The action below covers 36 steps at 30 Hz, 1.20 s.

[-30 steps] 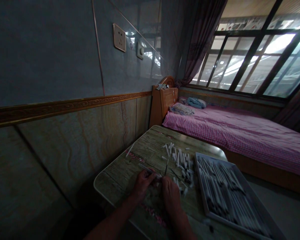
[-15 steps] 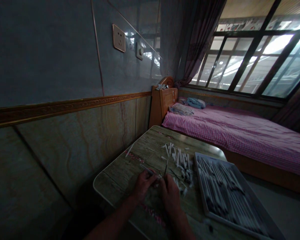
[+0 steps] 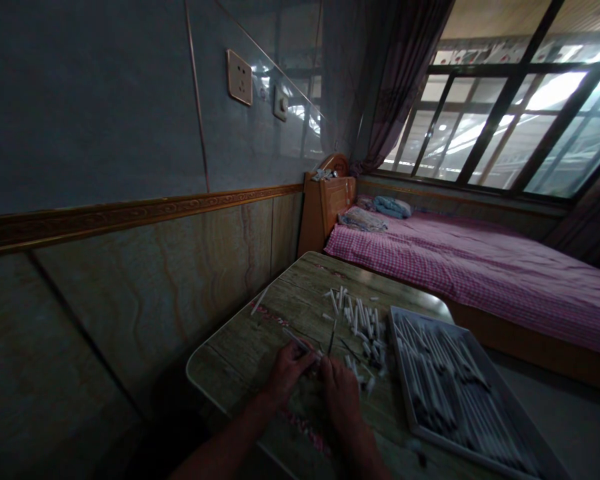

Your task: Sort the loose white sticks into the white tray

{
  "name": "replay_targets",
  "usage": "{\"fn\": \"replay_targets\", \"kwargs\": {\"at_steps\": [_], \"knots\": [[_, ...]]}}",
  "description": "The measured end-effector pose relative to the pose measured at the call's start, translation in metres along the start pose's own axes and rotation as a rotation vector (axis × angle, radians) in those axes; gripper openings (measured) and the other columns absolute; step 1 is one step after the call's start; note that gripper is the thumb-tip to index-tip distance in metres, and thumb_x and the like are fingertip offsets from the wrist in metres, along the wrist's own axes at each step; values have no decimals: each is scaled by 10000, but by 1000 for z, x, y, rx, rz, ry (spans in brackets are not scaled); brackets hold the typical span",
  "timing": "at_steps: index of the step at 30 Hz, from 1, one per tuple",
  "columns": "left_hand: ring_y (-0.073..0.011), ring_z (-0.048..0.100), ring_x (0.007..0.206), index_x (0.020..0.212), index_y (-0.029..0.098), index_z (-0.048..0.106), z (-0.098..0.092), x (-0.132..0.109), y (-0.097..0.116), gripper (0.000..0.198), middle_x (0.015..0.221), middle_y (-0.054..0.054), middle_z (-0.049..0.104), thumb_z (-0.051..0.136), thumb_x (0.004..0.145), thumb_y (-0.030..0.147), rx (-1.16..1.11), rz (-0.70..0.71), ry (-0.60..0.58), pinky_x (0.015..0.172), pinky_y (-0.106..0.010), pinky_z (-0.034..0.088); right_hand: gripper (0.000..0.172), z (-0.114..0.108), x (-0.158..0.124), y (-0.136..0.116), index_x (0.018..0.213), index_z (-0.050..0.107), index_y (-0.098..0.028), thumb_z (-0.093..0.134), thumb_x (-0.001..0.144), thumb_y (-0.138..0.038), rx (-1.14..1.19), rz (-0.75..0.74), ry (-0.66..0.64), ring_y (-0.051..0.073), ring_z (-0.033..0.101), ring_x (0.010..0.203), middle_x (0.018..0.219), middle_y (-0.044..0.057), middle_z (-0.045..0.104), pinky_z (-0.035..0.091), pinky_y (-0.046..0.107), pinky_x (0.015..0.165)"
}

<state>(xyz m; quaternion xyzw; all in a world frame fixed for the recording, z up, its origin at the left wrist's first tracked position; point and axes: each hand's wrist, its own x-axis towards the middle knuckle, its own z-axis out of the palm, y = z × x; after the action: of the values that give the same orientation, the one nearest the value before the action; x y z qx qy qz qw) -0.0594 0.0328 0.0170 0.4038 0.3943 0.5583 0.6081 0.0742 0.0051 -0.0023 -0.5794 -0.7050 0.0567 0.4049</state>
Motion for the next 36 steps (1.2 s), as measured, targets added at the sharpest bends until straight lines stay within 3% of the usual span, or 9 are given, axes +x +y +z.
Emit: {"fn": "replay_targets", "kwargs": {"at_steps": [9, 14, 17, 20, 25, 31, 36], "knots": [[-141, 596, 616, 751, 161, 624, -1, 1, -2, 322, 663, 5, 642, 805, 581, 367, 68, 37, 14, 553, -236, 458, 437, -6, 3, -9, 681, 522, -240, 366, 962, -537, 164, 160, -77, 152, 558, 588, 640, -16, 600, 347, 258, 566], [-182, 629, 671, 805, 178, 605, 2, 0, -3, 290, 743, -33, 673, 733, 654, 390, 173, 62, 22, 564, -266, 472, 458, -5, 4, -2, 669, 505, -256, 269, 976, -501, 213, 188, 46, 171, 524, 577, 618, -5, 565, 354, 278, 562], [-214, 644, 847, 905, 191, 624, 3, -4, -4, 211, 903, -62, 689, 664, 730, 302, 415, 177, 90, 755, -331, 499, 450, -7, 6, 3, 667, 490, -258, 272, 961, -521, 262, 267, 150, 174, 513, 588, 621, -5, 556, 371, 278, 571], [-234, 598, 1016, 1004, 209, 638, 5, -11, -2, 238, 1053, -69, 665, 622, 767, 232, 787, 273, 118, 905, -374, 447, 437, -9, 8, 4, 698, 527, -250, 319, 936, -552, 311, 303, 166, 175, 528, 616, 664, 3, 590, 390, 276, 601], [-258, 539, 1066, 1055, 208, 635, 12, -20, 0, 236, 1101, -73, 636, 594, 827, 249, 1260, 297, 43, 947, -386, 403, 424, -10, 8, 1, 793, 598, -231, 350, 923, -551, 402, 315, 168, 179, 575, 691, 759, 28, 649, 426, 275, 665], [-254, 528, 1007, 1011, 207, 620, 11, -16, -9, 186, 1055, -64, 632, 548, 842, 180, 1455, 334, 12, 915, -386, 401, 441, -12, 11, -4, 699, 574, -228, 376, 909, -561, 400, 327, 176, 163, 528, 601, 646, -2, 598, 402, 259, 596], [-255, 542, 960, 1001, 200, 624, 10, -15, -15, 203, 1027, -71, 645, 473, 876, 146, 1522, 381, -2, 896, -404, 408, 435, -12, 11, -5, 733, 600, -223, 390, 900, -566, 407, 322, 175, 174, 555, 622, 682, 14, 635, 417, 266, 625]]}}
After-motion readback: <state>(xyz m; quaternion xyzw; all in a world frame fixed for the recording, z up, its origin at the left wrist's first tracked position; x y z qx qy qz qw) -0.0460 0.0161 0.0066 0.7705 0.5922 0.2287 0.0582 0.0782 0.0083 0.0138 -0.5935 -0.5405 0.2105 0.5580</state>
